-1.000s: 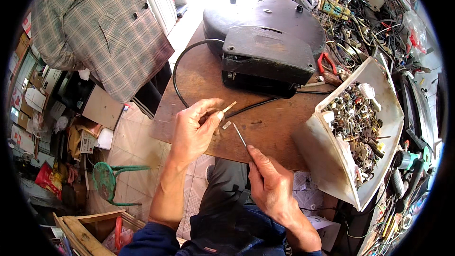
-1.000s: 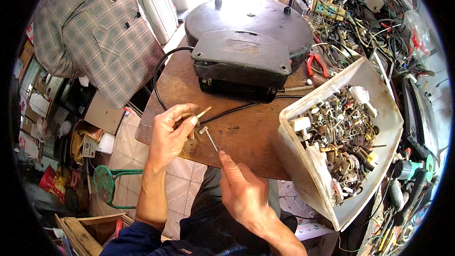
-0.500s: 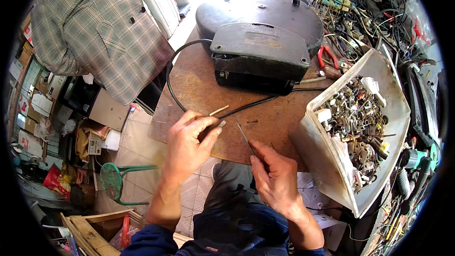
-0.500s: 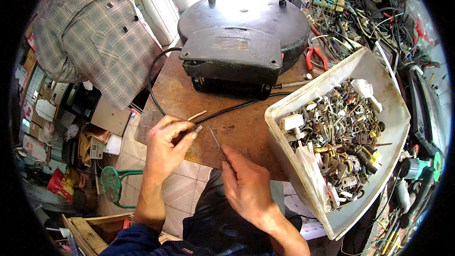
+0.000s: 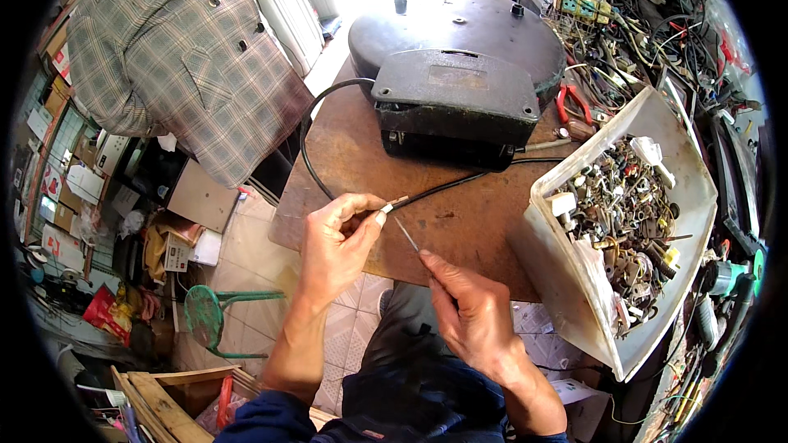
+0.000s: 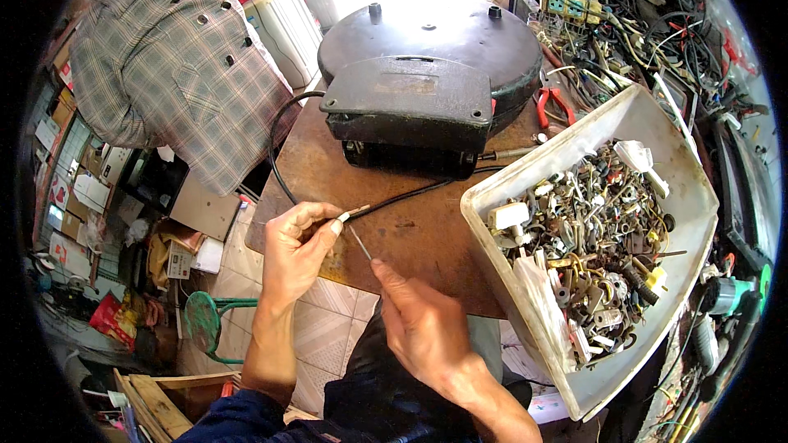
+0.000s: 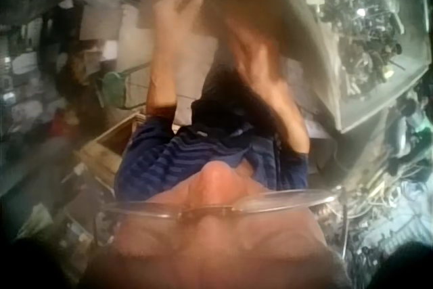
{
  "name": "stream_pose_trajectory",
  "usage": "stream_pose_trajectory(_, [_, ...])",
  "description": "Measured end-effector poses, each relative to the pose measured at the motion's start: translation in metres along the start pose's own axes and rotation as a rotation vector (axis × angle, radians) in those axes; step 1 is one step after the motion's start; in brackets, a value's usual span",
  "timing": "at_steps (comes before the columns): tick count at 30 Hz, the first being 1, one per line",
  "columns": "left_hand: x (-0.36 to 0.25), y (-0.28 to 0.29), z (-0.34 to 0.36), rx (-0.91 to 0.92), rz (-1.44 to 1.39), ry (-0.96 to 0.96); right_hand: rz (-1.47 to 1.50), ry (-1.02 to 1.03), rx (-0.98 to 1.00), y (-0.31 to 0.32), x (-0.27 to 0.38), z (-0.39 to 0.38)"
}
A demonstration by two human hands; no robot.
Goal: The person uses a screwdriver to remove screws from the back of a black circular electronic device. They then open a container filled with small electronic components and wires, selecting a specific wire and using pliers to strip its insulation. The person continues to manipulate the wire and other small parts on the cluttered workbench.
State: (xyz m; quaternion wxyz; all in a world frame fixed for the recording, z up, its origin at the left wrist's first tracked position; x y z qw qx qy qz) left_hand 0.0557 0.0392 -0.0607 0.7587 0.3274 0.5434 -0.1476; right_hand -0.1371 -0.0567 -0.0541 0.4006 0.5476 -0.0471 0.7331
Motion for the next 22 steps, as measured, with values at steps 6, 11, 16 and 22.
stream_pose_trajectory(6, [0.0002, -0.0009, 0.0000, 0.021, -0.108, 0.007, 0.012, -0.028, 0.010, -0.0049, -0.0010, 0.0008])
stream_pose_trajectory(11, [-0.0021, -0.0009, -0.0021, 0.025, -0.114, 0.015, 0.035, -0.055, 0.032, -0.0054, 0.0009, 0.0031])
stream_pose_trajectory(16, [-0.0025, -0.0033, -0.0039, 0.034, -0.101, 0.012, 0.040, -0.070, 0.033, -0.0040, 0.0007, 0.0012])
stream_pose_trajectory(22, [-0.0029, -0.0039, -0.0054, 0.050, -0.065, 0.018, 0.044, -0.054, 0.019, -0.0038, -0.0005, 0.0003])
Point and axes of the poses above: each hand's wrist, its own z-axis towards the middle knuckle, its own y-axis out of the back of the hand, x = y × z, the point moved 7 cm from there along z, towards the middle knuckle, and after that the axes turned 3 degrees about z, right-handed, at the moved point
